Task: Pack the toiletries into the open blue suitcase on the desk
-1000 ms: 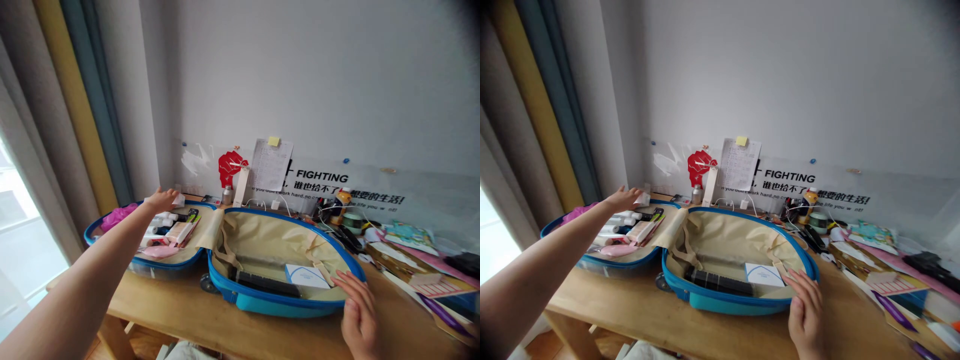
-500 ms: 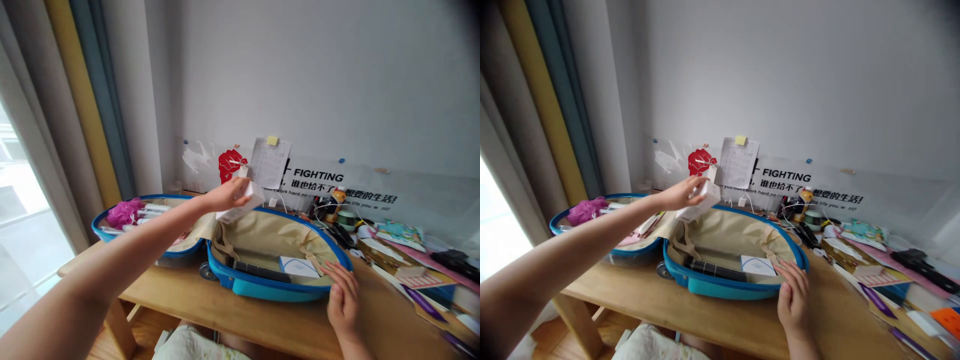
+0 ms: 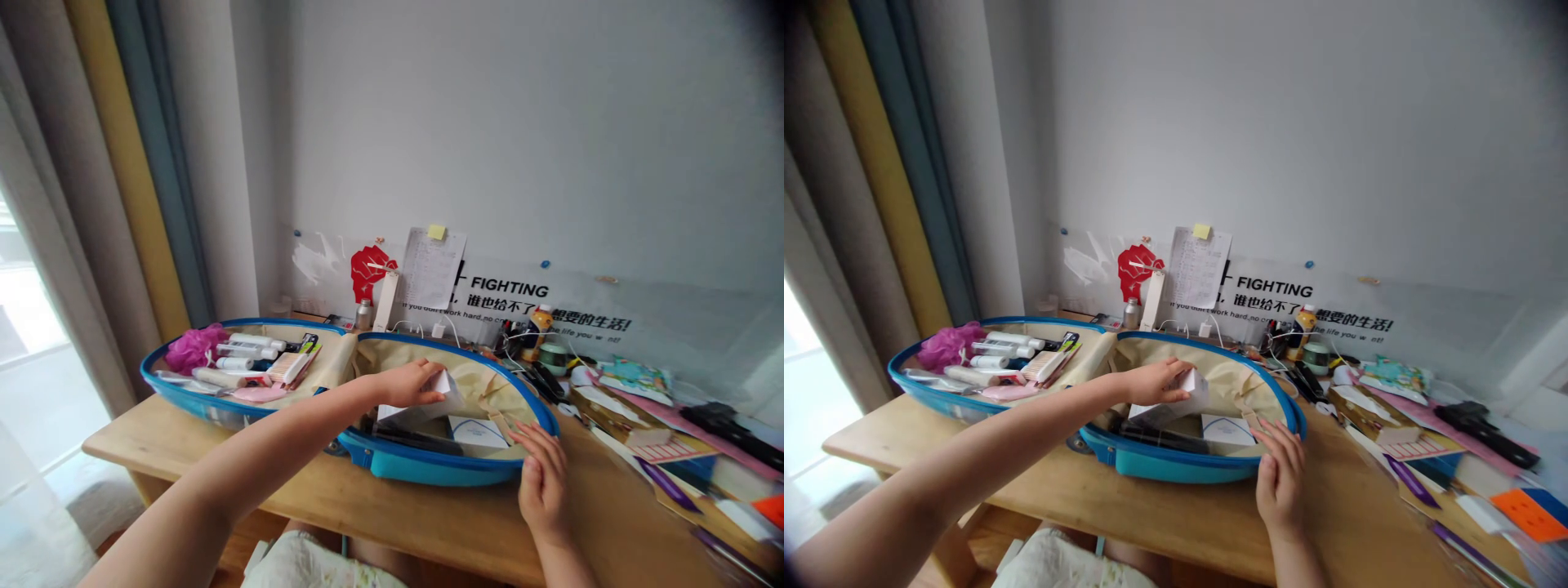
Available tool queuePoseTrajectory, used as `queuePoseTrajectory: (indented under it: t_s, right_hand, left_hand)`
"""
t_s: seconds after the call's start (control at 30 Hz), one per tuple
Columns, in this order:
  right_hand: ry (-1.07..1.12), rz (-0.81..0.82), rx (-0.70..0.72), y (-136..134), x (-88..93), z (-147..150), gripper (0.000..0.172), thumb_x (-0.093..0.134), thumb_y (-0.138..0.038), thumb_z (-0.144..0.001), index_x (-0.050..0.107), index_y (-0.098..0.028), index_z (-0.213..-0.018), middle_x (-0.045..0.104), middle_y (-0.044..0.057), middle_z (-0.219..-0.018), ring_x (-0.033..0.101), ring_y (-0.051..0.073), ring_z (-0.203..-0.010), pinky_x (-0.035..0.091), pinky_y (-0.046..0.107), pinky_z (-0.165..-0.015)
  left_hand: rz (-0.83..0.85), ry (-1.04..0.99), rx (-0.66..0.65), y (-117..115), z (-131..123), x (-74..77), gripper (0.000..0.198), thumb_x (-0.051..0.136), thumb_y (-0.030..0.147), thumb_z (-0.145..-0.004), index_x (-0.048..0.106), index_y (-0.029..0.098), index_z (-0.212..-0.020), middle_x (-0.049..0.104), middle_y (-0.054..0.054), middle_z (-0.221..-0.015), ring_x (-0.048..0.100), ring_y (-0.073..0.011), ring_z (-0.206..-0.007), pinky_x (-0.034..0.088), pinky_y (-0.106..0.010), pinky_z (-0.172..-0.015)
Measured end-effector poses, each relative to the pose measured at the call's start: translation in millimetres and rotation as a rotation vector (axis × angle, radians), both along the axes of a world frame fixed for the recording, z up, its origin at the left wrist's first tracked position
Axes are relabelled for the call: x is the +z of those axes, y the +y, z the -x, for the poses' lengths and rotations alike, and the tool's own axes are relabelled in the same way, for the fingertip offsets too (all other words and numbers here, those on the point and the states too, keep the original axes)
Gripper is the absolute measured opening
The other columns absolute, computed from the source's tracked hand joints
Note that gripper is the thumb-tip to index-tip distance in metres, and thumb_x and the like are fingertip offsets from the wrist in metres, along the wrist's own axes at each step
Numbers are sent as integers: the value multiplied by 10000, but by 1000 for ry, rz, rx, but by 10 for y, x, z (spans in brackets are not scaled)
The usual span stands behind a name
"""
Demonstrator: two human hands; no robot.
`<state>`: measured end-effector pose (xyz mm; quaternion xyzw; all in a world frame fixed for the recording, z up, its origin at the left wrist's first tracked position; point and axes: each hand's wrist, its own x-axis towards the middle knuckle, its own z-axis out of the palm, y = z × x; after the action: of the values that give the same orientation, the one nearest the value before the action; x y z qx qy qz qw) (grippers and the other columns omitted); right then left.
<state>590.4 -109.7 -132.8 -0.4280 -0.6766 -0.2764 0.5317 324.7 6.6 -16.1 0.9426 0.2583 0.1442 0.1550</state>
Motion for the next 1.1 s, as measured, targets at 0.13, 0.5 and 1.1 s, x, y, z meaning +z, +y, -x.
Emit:
queuePoseTrajectory:
  t_s: [0.13,0.5,1.1]
  right_hand:
    - [0,-2,5,-9,21,13,330,350,-248,-977,665,-214,-1070,691,103,-1095,595,261,-1153,424,482,-990]
    - [-5,3,0,-12,16,6,339,340,-241,-976,661,-211,-1081,693,106,-1088,593,266,-1169,426,488,-994]
    - [-38,61,13,-46,20,26,337,342,-260,-974,657,-217,-1086,689,105,-1106,601,264,-1166,452,495,-993]
  left_hand:
    - [7,100,2,-60,-32,-30,632,584,449,-917,382,131,-1424,536,-171,-1271,621,-249,-1072,472,-350,-958]
    - [-5,305,27,-59,-194,-34,649,568,460,-918,395,127,-1447,544,-188,-1323,616,-270,-1138,462,-335,-970]
    - [-88,441,48,-24,-331,-65,708,674,477,-769,481,225,-1403,636,-142,-1251,657,-296,-1077,524,-385,-885]
